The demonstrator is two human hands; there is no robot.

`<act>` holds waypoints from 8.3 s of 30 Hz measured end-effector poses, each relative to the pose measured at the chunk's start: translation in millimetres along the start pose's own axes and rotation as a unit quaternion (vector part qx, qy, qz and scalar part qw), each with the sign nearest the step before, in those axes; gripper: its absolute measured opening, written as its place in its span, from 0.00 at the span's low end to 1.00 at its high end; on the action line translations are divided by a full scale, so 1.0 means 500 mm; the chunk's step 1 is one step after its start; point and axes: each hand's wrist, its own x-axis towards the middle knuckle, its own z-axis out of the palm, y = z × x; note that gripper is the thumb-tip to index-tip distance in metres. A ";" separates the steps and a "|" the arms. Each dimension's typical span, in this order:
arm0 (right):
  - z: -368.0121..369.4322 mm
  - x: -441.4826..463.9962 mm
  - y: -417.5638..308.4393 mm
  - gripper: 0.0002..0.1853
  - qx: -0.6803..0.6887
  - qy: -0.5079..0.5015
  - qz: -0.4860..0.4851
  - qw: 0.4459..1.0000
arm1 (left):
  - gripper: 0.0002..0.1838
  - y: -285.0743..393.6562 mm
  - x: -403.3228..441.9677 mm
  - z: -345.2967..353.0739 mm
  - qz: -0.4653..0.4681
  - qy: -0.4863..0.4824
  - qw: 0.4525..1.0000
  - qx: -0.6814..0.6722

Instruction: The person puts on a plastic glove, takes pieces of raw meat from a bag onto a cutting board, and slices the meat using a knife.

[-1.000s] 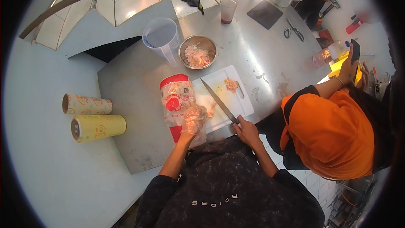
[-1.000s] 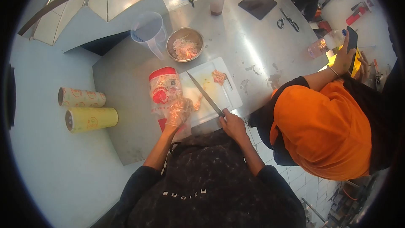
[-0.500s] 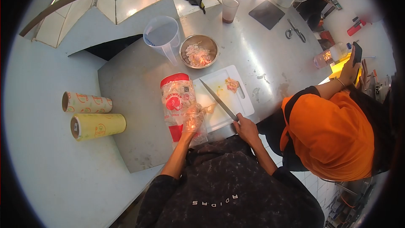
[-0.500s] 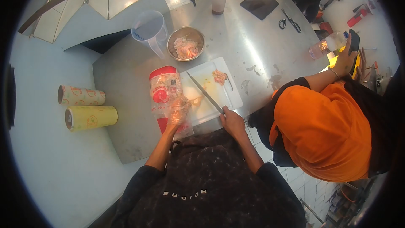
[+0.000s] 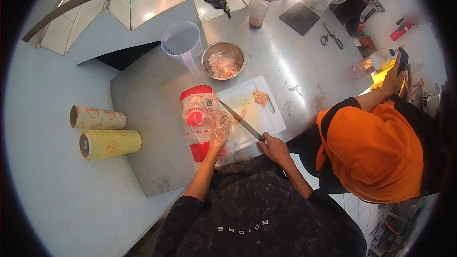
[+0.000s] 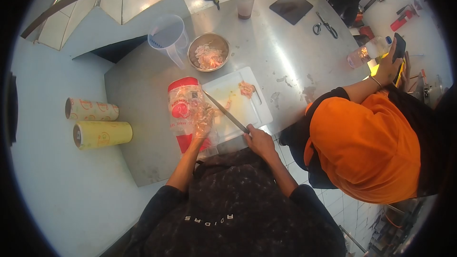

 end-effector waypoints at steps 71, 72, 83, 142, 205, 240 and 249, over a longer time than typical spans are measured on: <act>-0.022 -0.010 0.004 0.15 0.010 0.070 0.065 0.995 | 0.14 0.013 0.041 0.023 -0.096 -0.142 0.978 0.116; -0.023 -0.009 0.002 0.15 0.011 0.072 0.062 0.995 | 0.15 0.016 0.039 0.024 -0.090 -0.121 0.982 0.110; -0.016 -0.018 0.021 0.16 0.029 0.092 0.058 0.994 | 0.16 0.010 0.027 0.050 -0.081 -0.058 0.971 -0.218; 0.056 0.035 -0.055 0.08 -0.109 -0.035 0.035 0.993 | 0.11 -0.011 -0.029 0.008 0.200 -0.121 0.919 0.318; -0.006 0.012 -0.025 0.13 0.081 0.054 0.065 0.993 | 0.10 0.047 0.007 0.029 0.014 -0.085 0.986 0.141; 0.009 -0.057 0.050 0.17 0.077 0.033 0.110 0.990 | 0.21 0.026 0.019 0.066 0.217 -0.123 0.933 0.260; 0.011 -0.046 0.019 0.17 0.048 0.067 0.101 0.991 | 0.09 -0.036 0.068 0.087 0.200 -0.145 0.946 0.209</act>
